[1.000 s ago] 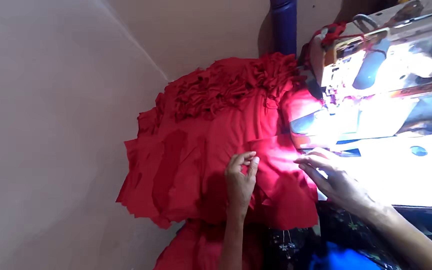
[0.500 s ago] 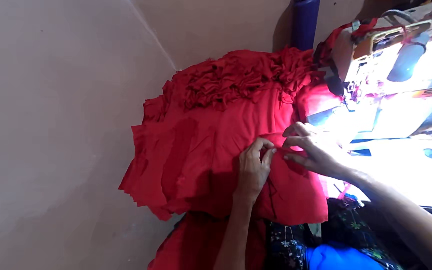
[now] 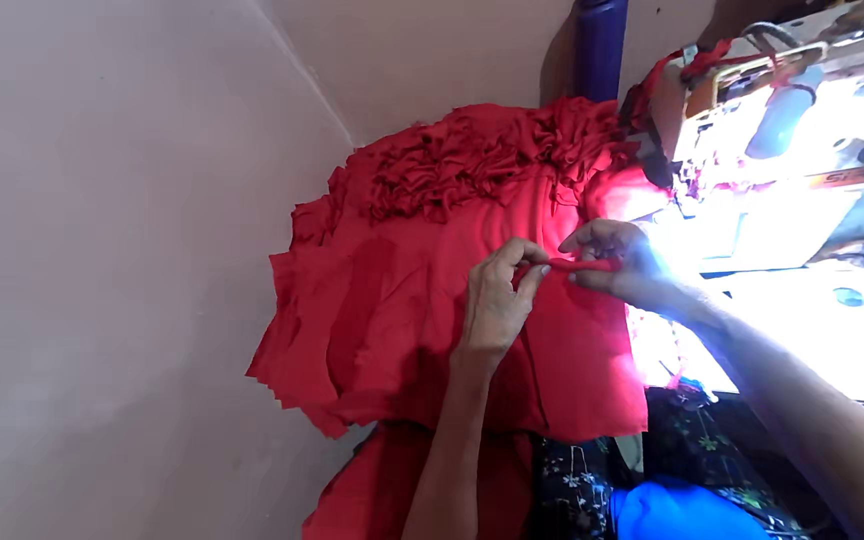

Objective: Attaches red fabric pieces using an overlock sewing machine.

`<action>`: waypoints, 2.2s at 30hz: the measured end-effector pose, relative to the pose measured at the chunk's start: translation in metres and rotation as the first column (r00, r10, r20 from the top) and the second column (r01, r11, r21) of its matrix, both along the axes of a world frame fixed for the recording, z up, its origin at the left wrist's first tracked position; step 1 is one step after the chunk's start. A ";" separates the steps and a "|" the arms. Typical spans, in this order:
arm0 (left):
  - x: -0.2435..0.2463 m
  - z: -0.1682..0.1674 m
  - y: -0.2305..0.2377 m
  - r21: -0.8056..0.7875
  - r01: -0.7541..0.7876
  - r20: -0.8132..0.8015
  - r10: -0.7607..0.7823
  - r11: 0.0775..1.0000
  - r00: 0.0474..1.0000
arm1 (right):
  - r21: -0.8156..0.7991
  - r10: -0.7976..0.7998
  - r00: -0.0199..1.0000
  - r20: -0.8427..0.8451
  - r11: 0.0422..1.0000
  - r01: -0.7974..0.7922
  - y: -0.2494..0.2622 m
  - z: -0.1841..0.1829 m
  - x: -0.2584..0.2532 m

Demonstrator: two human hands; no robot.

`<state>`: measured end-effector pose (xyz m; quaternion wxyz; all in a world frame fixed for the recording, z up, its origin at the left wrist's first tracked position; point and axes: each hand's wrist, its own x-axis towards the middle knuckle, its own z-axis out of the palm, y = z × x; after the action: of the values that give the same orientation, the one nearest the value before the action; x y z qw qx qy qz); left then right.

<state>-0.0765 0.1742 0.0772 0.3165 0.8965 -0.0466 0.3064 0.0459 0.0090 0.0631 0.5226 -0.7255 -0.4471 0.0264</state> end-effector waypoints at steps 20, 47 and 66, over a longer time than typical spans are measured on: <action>-0.035 -0.051 -0.011 0.110 -0.050 0.189 0.029 0.993 0.982 | 0.035 -0.100 0.942 0.320 0.995 0.094 -0.042 -0.018 -0.044; -0.117 -0.158 -0.053 0.231 -0.146 0.203 0.099 0.962 0.974 | 0.059 -0.131 0.775 0.618 0.991 0.120 -0.094 -0.147 -0.107; -0.053 -0.061 -0.050 -0.168 0.022 -0.023 -0.027 0.985 0.999 | 0.073 -0.267 0.909 0.318 0.963 0.258 -0.078 -0.097 -0.097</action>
<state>-0.1300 0.1240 0.0163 0.3952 0.8698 -0.0278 0.2942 -0.0513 -0.0693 -0.0336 0.4510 -0.7655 -0.4260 -0.1707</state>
